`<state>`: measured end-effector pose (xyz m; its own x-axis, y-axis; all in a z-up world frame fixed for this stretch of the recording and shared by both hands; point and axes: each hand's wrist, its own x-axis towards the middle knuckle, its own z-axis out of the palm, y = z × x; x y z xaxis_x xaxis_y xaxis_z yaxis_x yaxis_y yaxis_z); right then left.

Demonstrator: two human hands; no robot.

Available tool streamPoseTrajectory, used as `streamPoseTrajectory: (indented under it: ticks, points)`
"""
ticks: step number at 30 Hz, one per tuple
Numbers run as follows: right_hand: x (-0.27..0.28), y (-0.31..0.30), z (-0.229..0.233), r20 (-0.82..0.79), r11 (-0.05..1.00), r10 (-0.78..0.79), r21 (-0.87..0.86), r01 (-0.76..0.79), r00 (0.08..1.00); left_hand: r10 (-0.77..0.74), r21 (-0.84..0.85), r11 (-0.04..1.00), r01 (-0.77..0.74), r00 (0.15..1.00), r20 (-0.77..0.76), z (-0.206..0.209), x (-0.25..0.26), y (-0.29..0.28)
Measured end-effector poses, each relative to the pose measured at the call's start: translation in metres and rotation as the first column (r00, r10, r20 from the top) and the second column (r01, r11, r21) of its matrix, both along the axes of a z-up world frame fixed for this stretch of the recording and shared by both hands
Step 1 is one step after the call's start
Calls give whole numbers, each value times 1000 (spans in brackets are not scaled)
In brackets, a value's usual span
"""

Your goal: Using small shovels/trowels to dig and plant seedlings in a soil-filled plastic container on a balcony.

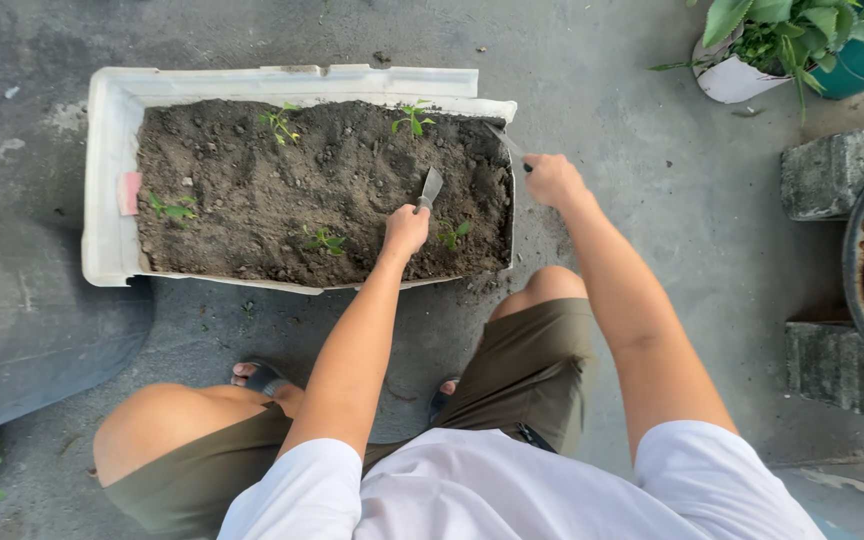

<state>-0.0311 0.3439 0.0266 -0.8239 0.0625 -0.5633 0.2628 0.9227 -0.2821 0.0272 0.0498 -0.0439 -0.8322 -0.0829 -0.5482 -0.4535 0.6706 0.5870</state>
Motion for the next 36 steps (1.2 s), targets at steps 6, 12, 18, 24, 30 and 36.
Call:
streamPoseTrajectory:
  ticks: [6, 12, 18, 24, 30, 36]
  points:
    - [8, 0, 45, -100, 996, 90, 30, -87, 991, 73, 46, 996, -79, 991, 110, 1, -2, 10]
    - [-55, -19, 48, 36, 803, 390, 475, -359, 920, 18, 73, 997, -29, 989, 144, 7, -9, 15]
    - [-117, -25, 50, 27, 585, 652, 617, -526, 757, -18, 99, 995, 4, 989, 144, 16, -13, 11]
    - [-112, -22, 45, 19, 623, 646, 564, -542, 763, -70, 89, 994, 60, 991, 116, -25, -22, 11]
    - [-66, -33, 60, 41, 671, 591, 529, -520, 806, 84, 311, 932, -189, 943, 323, -4, -34, 32]
    - [0, -53, 43, 35, 694, 577, 505, -513, 816, 146, 384, 881, -276, 931, 335, -34, -46, 53]
